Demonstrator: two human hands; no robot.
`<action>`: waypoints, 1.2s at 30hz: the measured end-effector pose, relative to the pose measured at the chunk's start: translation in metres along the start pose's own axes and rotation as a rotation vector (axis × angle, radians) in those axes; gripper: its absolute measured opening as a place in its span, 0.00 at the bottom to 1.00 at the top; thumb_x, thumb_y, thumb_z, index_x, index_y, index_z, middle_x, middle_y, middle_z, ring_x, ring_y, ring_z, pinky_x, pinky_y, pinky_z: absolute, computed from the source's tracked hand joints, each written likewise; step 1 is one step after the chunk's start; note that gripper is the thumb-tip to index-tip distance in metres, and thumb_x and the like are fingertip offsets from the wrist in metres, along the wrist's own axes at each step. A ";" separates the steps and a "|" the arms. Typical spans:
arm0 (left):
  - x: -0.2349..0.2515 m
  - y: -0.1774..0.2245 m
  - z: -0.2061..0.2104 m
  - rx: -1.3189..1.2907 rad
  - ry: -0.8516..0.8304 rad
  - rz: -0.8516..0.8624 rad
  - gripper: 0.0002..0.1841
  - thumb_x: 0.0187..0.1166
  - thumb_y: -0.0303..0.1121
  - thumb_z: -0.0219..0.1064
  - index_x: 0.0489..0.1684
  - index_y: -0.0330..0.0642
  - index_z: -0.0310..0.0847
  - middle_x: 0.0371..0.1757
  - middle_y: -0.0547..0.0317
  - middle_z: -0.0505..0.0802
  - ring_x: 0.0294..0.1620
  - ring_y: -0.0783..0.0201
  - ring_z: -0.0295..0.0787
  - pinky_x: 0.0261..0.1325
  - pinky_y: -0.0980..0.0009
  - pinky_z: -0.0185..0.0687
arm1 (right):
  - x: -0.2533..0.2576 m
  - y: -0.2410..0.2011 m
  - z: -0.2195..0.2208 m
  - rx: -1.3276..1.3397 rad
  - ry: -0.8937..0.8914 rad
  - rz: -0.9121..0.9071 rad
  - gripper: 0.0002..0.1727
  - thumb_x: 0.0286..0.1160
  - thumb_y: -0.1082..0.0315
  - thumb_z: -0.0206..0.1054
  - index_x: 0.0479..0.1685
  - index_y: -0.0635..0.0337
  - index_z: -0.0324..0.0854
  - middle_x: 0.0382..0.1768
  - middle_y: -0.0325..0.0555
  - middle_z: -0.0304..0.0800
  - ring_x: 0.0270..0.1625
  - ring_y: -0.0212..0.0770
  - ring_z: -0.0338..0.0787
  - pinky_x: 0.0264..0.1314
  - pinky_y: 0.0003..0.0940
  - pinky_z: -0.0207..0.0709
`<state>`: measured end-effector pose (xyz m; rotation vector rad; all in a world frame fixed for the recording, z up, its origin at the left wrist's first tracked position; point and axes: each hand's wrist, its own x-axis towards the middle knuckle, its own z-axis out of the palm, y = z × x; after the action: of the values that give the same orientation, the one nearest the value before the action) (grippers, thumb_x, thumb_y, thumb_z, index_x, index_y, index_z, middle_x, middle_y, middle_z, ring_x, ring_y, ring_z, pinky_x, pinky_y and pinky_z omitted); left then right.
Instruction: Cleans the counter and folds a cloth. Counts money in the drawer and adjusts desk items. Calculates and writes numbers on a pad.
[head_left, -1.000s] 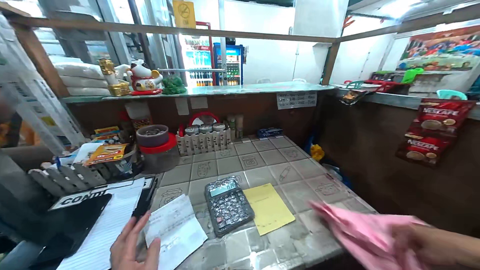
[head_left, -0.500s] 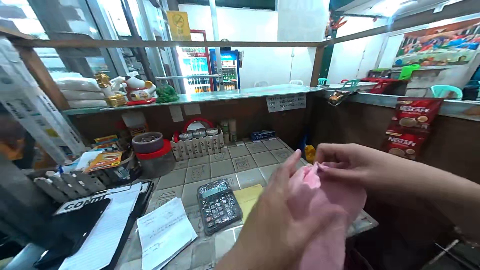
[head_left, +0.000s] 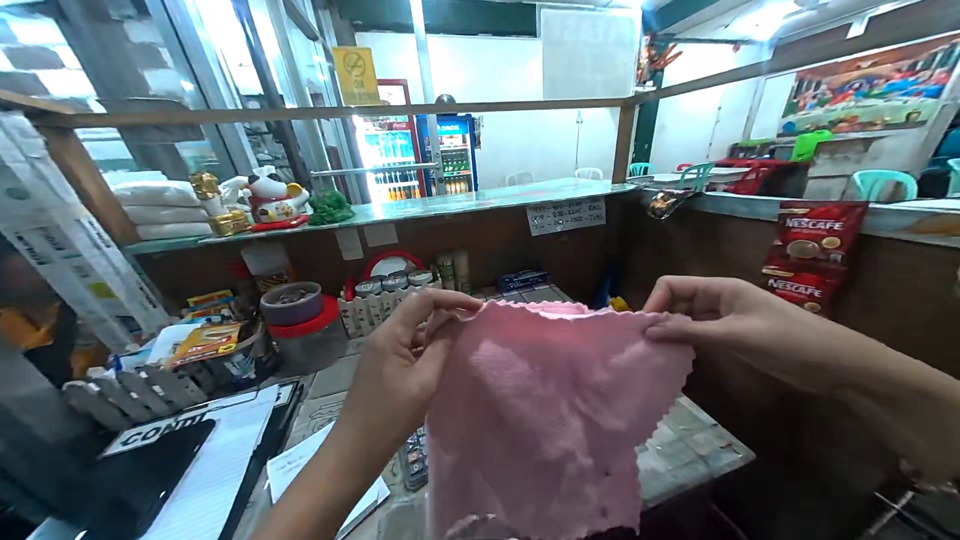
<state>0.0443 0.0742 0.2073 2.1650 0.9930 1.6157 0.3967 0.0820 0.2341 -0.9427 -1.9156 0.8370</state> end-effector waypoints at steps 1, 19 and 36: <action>-0.002 0.000 0.000 0.002 -0.003 -0.010 0.17 0.78 0.24 0.64 0.59 0.57 0.87 0.56 0.71 0.93 0.35 0.71 0.91 0.33 0.75 0.90 | -0.002 -0.002 0.002 0.074 0.006 -0.013 0.05 0.72 0.69 0.73 0.43 0.54 0.88 0.34 0.45 0.93 0.31 0.35 0.91 0.33 0.27 0.86; -0.006 0.021 0.003 -0.246 -0.284 0.031 0.15 0.79 0.26 0.49 0.30 0.49 0.84 0.40 0.67 0.87 0.41 0.74 0.83 0.40 0.80 0.80 | 0.049 0.001 0.069 -0.106 -0.398 -0.516 0.10 0.74 0.55 0.68 0.36 0.42 0.95 0.87 0.32 0.70 0.96 0.44 0.50 0.98 0.49 0.44; 0.014 0.038 -0.048 -0.158 -0.433 0.007 0.20 0.80 0.24 0.48 0.39 0.49 0.91 0.46 0.64 0.91 0.47 0.70 0.87 0.44 0.76 0.85 | 0.060 0.007 0.079 0.404 -0.731 -0.274 0.08 0.77 0.59 0.72 0.43 0.53 0.89 0.42 0.33 0.90 0.48 0.24 0.88 0.52 0.21 0.84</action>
<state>0.0159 0.0464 0.2567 2.2679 0.7010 1.1095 0.3064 0.1211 0.2159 -0.1106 -2.2652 1.4603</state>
